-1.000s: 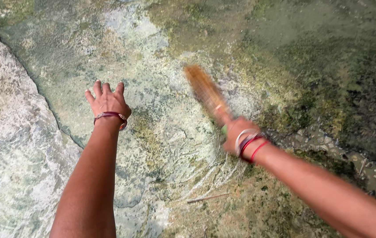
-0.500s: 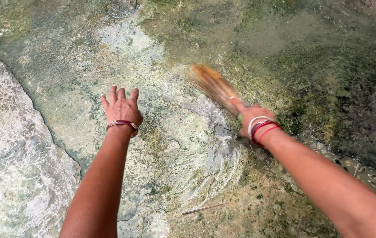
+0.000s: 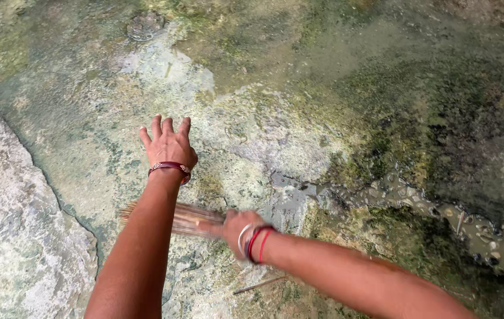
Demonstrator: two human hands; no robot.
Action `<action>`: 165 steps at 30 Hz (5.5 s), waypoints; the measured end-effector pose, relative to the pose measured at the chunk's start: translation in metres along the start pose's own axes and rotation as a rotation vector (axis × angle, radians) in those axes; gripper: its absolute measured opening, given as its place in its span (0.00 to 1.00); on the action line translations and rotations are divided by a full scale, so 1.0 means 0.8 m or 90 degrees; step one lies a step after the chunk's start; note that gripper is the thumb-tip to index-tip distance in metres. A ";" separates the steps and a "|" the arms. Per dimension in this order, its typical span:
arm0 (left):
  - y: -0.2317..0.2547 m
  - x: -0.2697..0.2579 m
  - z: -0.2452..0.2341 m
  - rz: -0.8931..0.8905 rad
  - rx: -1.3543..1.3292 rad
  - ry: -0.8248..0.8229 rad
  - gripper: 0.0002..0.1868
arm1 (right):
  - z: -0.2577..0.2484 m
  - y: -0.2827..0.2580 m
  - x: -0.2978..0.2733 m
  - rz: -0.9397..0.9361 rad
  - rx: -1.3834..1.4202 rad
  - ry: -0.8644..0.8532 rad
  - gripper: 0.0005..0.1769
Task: The person cleans a wet concrete floor using a small hand broom, sweeping water and debris toward a corner.
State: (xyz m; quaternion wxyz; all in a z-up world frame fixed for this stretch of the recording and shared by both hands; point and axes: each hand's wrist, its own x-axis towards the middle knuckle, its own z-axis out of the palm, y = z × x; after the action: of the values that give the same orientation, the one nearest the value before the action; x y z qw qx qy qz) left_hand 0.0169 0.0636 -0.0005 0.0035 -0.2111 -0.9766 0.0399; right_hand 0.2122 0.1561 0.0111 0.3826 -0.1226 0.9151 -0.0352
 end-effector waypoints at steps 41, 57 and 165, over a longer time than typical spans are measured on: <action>0.396 0.087 -0.190 0.280 0.151 -0.011 0.39 | 0.080 0.297 0.014 0.203 0.266 0.248 0.61; 0.471 0.094 -0.242 0.337 0.227 -0.014 0.40 | 0.196 0.601 -0.202 0.644 0.413 0.325 0.53; 0.552 0.061 -0.224 0.460 0.308 -0.068 0.44 | 0.246 0.545 -0.184 0.695 0.468 0.336 0.17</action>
State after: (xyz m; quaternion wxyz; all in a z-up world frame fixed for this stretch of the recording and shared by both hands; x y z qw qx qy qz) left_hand 0.1588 0.4979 0.1429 -0.0119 -0.5298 -0.8015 0.2770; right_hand 0.3652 0.6209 -0.0947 0.1273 0.5034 0.8369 -0.1731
